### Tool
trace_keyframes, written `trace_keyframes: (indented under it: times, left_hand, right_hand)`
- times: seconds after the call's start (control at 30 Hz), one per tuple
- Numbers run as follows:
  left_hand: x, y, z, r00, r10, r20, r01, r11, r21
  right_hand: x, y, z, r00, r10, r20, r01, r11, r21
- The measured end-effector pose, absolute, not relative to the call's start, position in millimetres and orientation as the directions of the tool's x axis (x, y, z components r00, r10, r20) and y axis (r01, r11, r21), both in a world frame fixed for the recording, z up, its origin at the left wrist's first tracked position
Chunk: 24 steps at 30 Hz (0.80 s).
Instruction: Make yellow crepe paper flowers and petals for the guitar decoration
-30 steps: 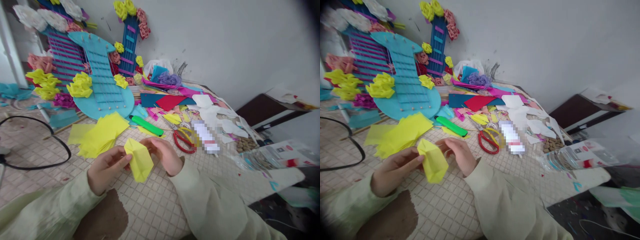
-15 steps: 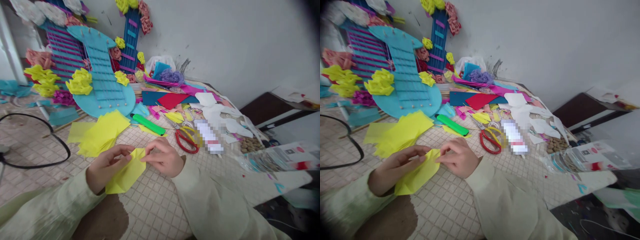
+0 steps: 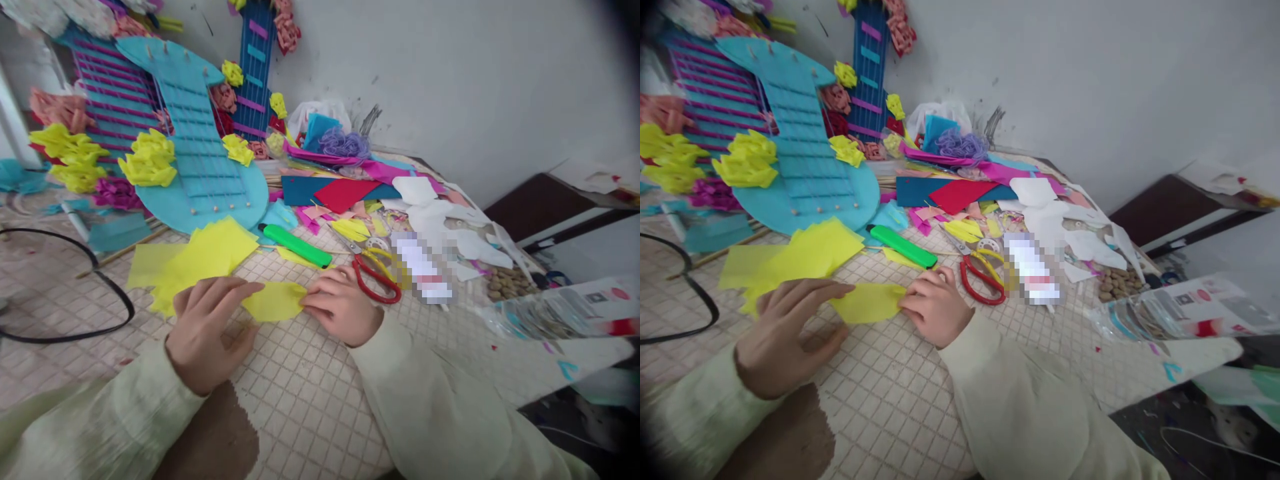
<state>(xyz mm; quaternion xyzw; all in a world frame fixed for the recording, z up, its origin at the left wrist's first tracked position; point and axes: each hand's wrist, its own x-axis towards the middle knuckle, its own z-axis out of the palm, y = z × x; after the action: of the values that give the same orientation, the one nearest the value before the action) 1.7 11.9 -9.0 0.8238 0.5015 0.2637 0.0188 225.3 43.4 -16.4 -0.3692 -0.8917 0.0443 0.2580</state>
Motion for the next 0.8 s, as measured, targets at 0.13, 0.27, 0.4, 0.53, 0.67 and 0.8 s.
trace_keyframes:
  times: [0.13,0.27,0.4,0.53,0.67,0.8]
  left_hand:
    - [-1,12,-11,0.351,0.816,0.46,0.86,-0.475,0.185]
    - [-8,16,-13,0.381,0.771,0.511,0.819,-0.538,0.201]
    - [-11,18,-16,0.454,0.773,0.442,0.761,-0.595,0.259]
    - [-9,17,-14,0.428,0.826,0.368,0.796,-0.537,0.28]
    - [-8,16,-14,0.415,0.843,0.343,0.776,-0.524,0.35]
    - [-10,18,-16,0.41,0.848,0.334,0.762,-0.52,0.386]
  right_hand:
    - [226,43,-16,-0.589,0.698,0.408,0.646,0.709,-0.282]
    - [227,42,-14,-0.583,0.712,0.391,0.648,0.698,-0.304]
    - [227,42,-14,-0.581,0.737,0.345,0.664,0.674,-0.323]
    - [226,43,-15,-0.564,0.776,0.283,0.664,0.63,-0.402]
    - [224,44,-16,-0.512,0.824,0.241,0.662,0.558,-0.5]
    - [220,42,-15,-0.456,0.862,0.22,0.688,0.499,-0.527]
